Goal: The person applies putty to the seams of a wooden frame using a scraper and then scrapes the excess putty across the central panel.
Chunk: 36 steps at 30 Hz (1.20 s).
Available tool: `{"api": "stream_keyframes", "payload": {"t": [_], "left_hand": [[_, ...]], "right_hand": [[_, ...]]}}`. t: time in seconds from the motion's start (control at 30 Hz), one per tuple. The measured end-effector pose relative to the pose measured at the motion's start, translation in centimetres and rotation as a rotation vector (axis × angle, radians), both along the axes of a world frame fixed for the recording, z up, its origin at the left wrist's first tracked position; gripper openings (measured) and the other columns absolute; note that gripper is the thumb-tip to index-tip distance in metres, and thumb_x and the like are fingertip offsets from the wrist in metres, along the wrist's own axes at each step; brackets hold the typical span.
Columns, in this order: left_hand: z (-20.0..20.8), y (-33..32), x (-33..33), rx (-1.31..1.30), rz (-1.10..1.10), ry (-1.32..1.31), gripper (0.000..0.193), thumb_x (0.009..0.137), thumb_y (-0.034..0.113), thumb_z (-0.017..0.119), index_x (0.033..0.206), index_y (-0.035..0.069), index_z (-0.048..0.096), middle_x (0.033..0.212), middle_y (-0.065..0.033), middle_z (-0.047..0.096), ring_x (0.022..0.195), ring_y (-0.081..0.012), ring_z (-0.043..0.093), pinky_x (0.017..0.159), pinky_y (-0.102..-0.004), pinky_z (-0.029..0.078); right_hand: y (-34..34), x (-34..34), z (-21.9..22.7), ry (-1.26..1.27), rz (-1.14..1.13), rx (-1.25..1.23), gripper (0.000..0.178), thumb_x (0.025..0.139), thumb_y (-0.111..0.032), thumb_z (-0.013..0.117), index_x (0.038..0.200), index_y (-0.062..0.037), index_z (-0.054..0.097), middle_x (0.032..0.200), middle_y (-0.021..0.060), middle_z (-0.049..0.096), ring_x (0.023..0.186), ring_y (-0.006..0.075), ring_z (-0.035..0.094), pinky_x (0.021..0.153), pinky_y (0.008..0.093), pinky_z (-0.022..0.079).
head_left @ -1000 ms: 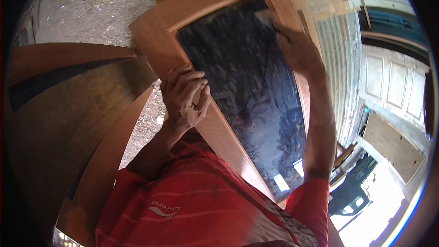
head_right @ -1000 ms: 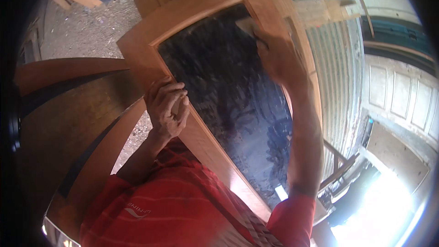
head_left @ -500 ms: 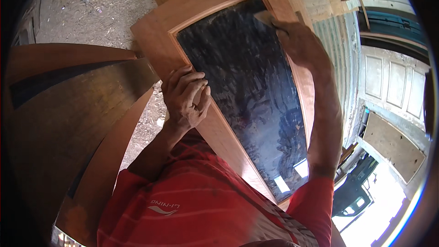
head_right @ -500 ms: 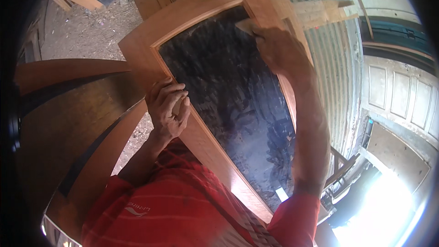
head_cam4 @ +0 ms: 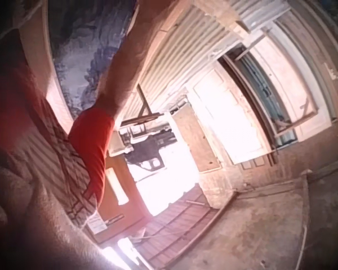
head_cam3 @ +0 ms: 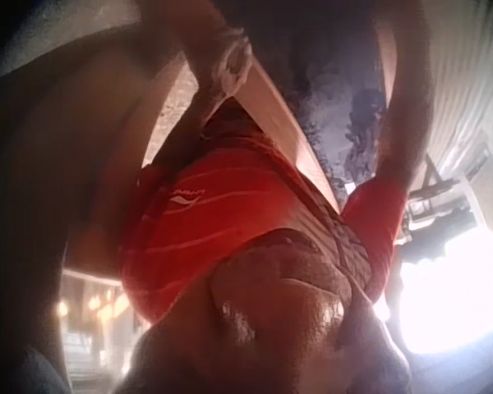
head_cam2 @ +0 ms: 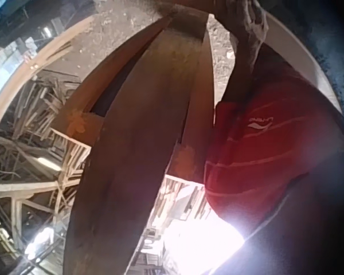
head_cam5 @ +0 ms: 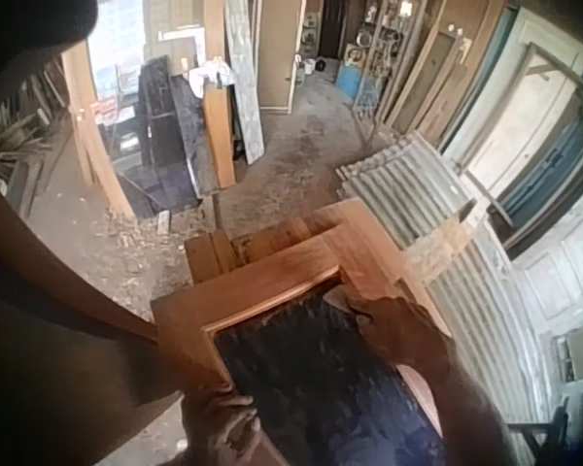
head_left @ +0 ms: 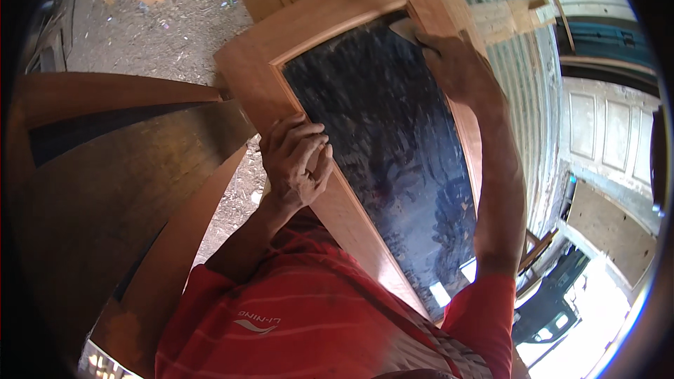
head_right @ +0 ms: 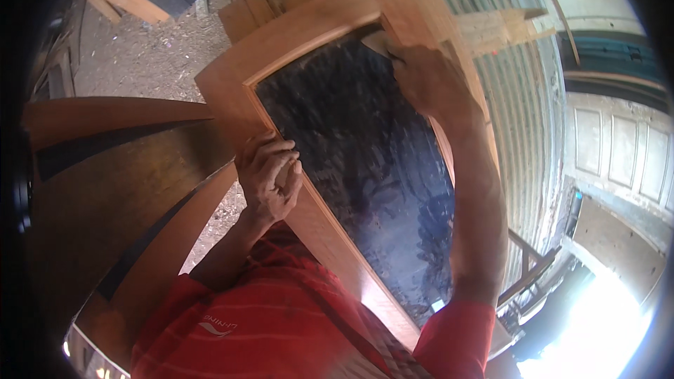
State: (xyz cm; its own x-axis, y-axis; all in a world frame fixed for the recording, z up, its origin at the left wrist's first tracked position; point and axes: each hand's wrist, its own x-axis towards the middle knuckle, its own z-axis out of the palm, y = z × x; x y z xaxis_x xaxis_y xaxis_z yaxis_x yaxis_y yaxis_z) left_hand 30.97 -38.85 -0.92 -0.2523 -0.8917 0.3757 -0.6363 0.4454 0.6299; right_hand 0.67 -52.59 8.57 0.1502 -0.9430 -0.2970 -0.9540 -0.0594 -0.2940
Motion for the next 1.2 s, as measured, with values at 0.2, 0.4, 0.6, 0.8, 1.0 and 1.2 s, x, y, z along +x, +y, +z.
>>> {"api": "stream_keyframes", "payload": {"t": [0.2, 0.4, 0.6, 0.8, 1.0, 1.2], "left_hand": [[0.0, 0.2, 0.8, -0.019, -0.001, -0.006, 0.013, 0.087, 0.018, 0.079, 0.097, 0.011, 0.074, 0.113, -0.0016, 0.074, 0.124, -0.0264, 0.063, 0.112, -0.0466, 0.04], [0.3, -0.1, -0.3, -0.019, -0.006, -0.024, 0.011, 0.088, 0.017, 0.078, 0.096, 0.01, 0.075, 0.113, -0.0026, 0.074, 0.124, -0.0279, 0.062, 0.112, -0.0476, 0.041], [0.5, 0.1, -0.3, -0.021, -0.05, -0.023, 0.012, 0.095, 0.019, 0.073, 0.096, 0.007, 0.073, 0.113, -0.0066, 0.072, 0.123, -0.0329, 0.059, 0.107, -0.0486, 0.044], [0.8, 0.0, 0.1, 0.042, -0.022, -0.058, 0.01, 0.089, 0.016, 0.078, 0.095, 0.009, 0.075, 0.114, -0.0035, 0.072, 0.124, -0.0306, 0.061, 0.113, -0.05, 0.041], [0.5, -0.2, 0.3, -0.056, -0.02, -0.077, 0.01, 0.088, 0.016, 0.079, 0.094, 0.009, 0.074, 0.113, -0.003, 0.073, 0.124, -0.029, 0.061, 0.111, -0.0484, 0.043], [0.2, -0.2, -0.1, -0.023, -0.021, -0.041, 0.01, 0.088, 0.016, 0.078, 0.094, 0.009, 0.074, 0.113, -0.003, 0.073, 0.124, -0.0279, 0.061, 0.11, -0.0475, 0.043]], "right_hand": [[-0.4, 2.1, 1.1, 0.096, -0.087, 0.003, 0.041, 0.103, -0.023, 0.058, 0.141, -0.0105, 0.068, 0.124, 0.0237, 0.073, 0.117, 0.0438, 0.068, 0.106, 0.0505, 0.052], [3.0, 3.8, 1.1, 0.092, -0.164, 0.056, 0.043, 0.103, -0.024, 0.052, 0.144, -0.0176, 0.066, 0.115, 0.0271, 0.073, 0.109, 0.0454, 0.07, 0.1, 0.0559, 0.052], [1.9, 3.7, 0.4, 0.028, -0.085, 0.063, 0.045, 0.102, -0.02, 0.051, 0.145, -0.0178, 0.064, 0.108, 0.027, 0.074, 0.103, 0.0457, 0.071, 0.097, 0.0578, 0.052], [1.2, 3.3, -0.8, 0.001, -0.09, -0.042, 0.043, 0.102, -0.021, 0.054, 0.143, -0.0161, 0.067, 0.109, 0.0258, 0.075, 0.103, 0.0462, 0.071, 0.098, 0.0555, 0.053], [0.6, 1.2, -1.9, 0.021, -0.074, -0.125, 0.041, 0.104, -0.022, 0.052, 0.141, -0.0172, 0.068, 0.113, 0.0256, 0.075, 0.109, 0.0459, 0.07, 0.103, 0.0549, 0.051], [2.2, 4.2, 0.5, 0.073, -0.043, 0.037, 0.042, 0.104, -0.021, 0.051, 0.143, -0.0176, 0.067, 0.111, 0.0258, 0.075, 0.108, 0.0459, 0.07, 0.099, 0.0548, 0.053]]}}
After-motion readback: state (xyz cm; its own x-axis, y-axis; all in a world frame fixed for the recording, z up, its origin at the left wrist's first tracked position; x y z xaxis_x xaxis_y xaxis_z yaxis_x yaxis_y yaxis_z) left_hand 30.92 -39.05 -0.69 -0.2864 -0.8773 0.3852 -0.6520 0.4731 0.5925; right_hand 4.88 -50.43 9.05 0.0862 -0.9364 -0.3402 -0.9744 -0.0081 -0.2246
